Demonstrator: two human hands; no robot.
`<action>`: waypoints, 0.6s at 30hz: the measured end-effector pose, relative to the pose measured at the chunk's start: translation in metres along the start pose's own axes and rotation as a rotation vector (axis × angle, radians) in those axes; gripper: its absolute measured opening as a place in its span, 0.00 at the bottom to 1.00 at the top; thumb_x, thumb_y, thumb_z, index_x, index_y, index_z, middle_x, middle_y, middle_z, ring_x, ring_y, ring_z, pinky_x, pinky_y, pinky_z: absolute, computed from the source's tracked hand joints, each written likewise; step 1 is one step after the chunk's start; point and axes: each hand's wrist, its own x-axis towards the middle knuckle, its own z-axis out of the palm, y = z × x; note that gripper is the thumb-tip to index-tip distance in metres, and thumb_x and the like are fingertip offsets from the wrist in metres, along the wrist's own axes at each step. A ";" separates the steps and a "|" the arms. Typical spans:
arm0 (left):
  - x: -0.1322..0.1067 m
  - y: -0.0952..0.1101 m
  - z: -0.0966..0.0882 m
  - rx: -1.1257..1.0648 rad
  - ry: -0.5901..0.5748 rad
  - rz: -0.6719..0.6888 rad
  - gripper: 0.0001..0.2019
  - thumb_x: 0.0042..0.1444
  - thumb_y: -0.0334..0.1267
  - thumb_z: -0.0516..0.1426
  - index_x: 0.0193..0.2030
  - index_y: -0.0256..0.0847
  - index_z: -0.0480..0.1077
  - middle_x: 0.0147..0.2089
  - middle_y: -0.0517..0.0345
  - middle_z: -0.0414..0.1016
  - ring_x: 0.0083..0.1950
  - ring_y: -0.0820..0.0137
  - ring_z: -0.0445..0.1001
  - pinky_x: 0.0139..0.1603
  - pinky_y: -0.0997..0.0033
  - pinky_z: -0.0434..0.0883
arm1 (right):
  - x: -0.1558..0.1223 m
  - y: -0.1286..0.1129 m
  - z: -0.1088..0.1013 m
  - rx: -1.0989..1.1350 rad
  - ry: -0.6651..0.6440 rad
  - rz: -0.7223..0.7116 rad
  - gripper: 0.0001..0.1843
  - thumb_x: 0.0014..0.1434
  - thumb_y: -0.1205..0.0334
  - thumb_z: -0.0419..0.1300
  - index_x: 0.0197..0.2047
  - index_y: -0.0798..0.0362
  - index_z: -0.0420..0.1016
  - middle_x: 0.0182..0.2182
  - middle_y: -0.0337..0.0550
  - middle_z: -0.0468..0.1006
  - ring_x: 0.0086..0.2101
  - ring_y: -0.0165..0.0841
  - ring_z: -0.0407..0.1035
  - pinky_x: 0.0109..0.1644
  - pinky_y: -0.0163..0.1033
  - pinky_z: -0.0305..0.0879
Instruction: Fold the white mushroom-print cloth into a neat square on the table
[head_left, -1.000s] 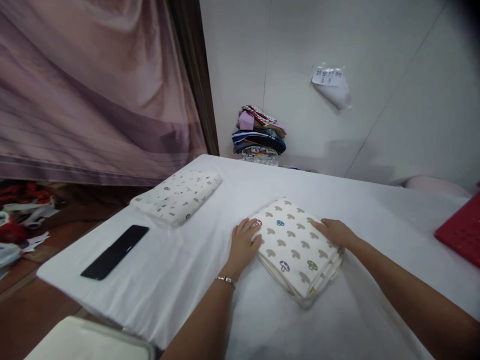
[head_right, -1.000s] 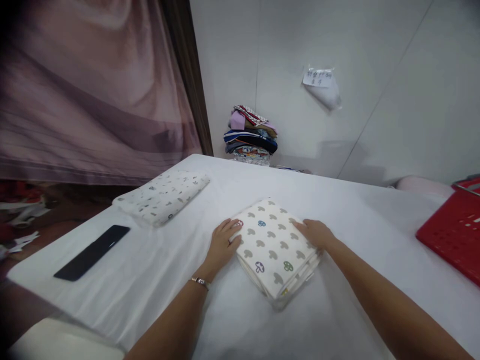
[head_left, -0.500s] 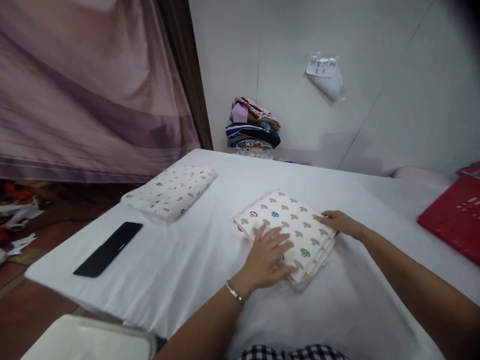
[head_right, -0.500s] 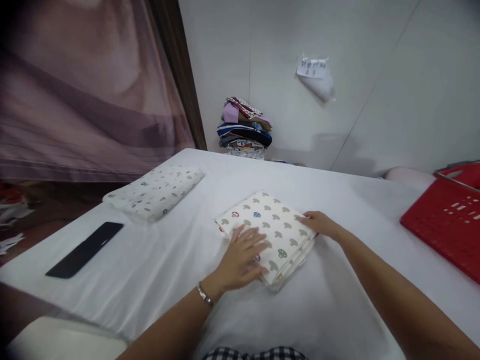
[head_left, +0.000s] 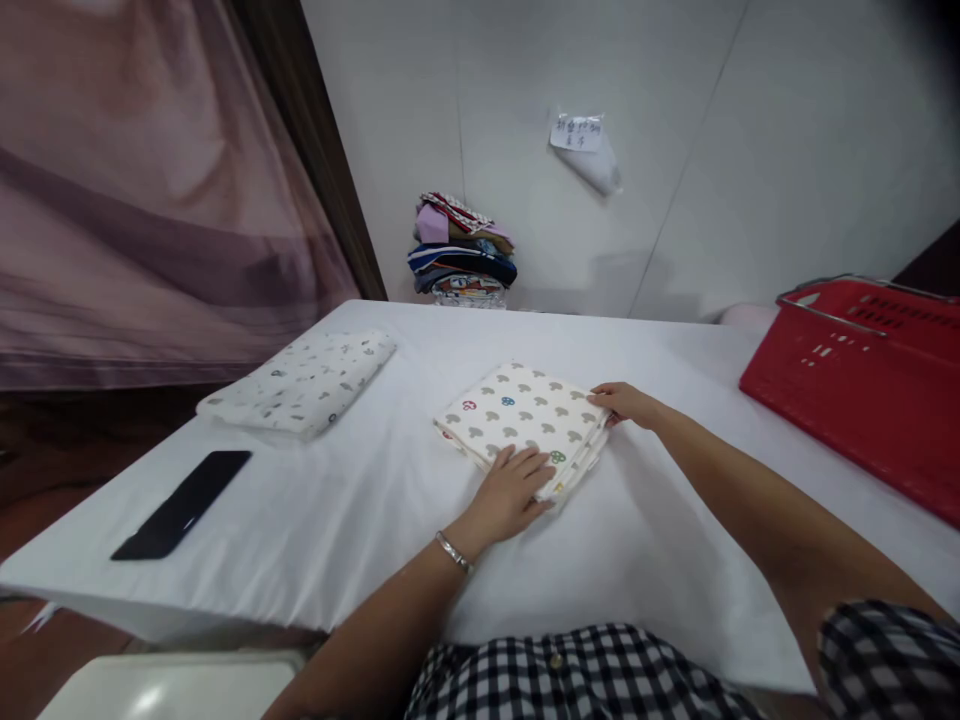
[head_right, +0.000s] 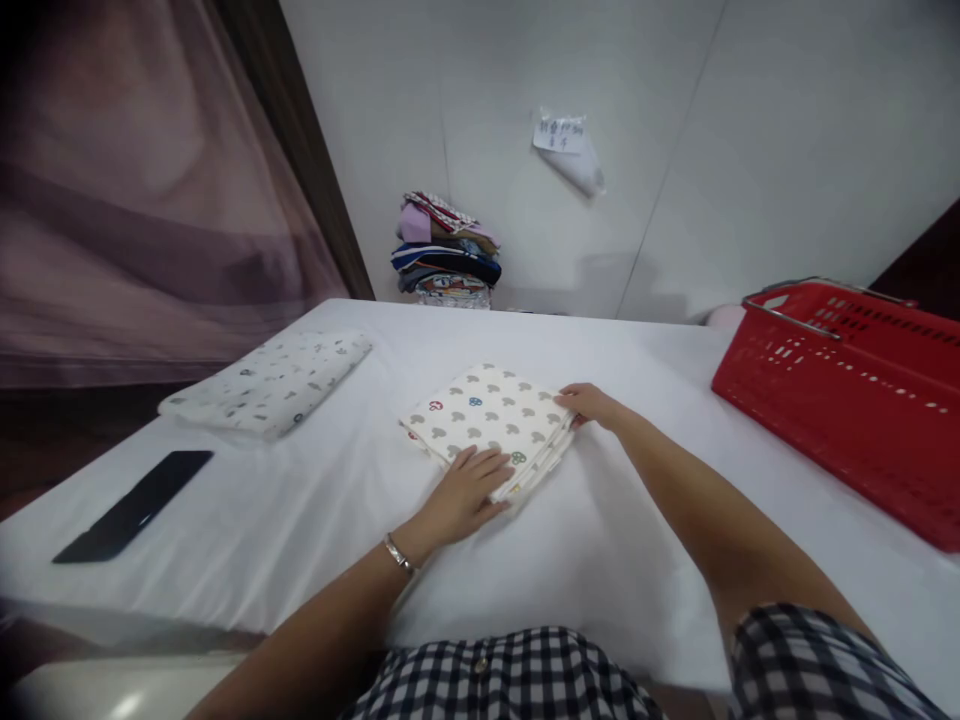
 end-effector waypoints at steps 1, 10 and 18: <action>0.000 0.001 0.000 0.002 0.019 -0.005 0.18 0.61 0.44 0.53 0.56 0.47 0.65 0.60 0.54 0.67 0.63 0.63 0.60 0.64 0.54 0.51 | 0.000 0.001 0.000 0.022 0.011 -0.028 0.19 0.55 0.53 0.61 0.46 0.56 0.74 0.41 0.50 0.78 0.34 0.33 0.73 0.33 0.35 0.73; -0.003 0.011 0.007 0.033 0.001 -0.021 0.15 0.62 0.42 0.51 0.54 0.47 0.68 0.59 0.55 0.69 0.61 0.65 0.63 0.64 0.55 0.53 | -0.004 0.009 0.013 -0.207 0.112 -0.079 0.15 0.55 0.60 0.58 0.44 0.58 0.75 0.39 0.49 0.78 0.29 0.32 0.72 0.27 0.32 0.69; -0.010 0.017 0.009 0.053 0.027 -0.020 0.16 0.62 0.41 0.51 0.56 0.47 0.65 0.60 0.54 0.68 0.63 0.65 0.61 0.65 0.56 0.52 | -0.005 0.017 0.012 -0.488 0.159 -0.157 0.15 0.56 0.56 0.56 0.43 0.54 0.77 0.38 0.44 0.79 0.39 0.37 0.72 0.41 0.37 0.68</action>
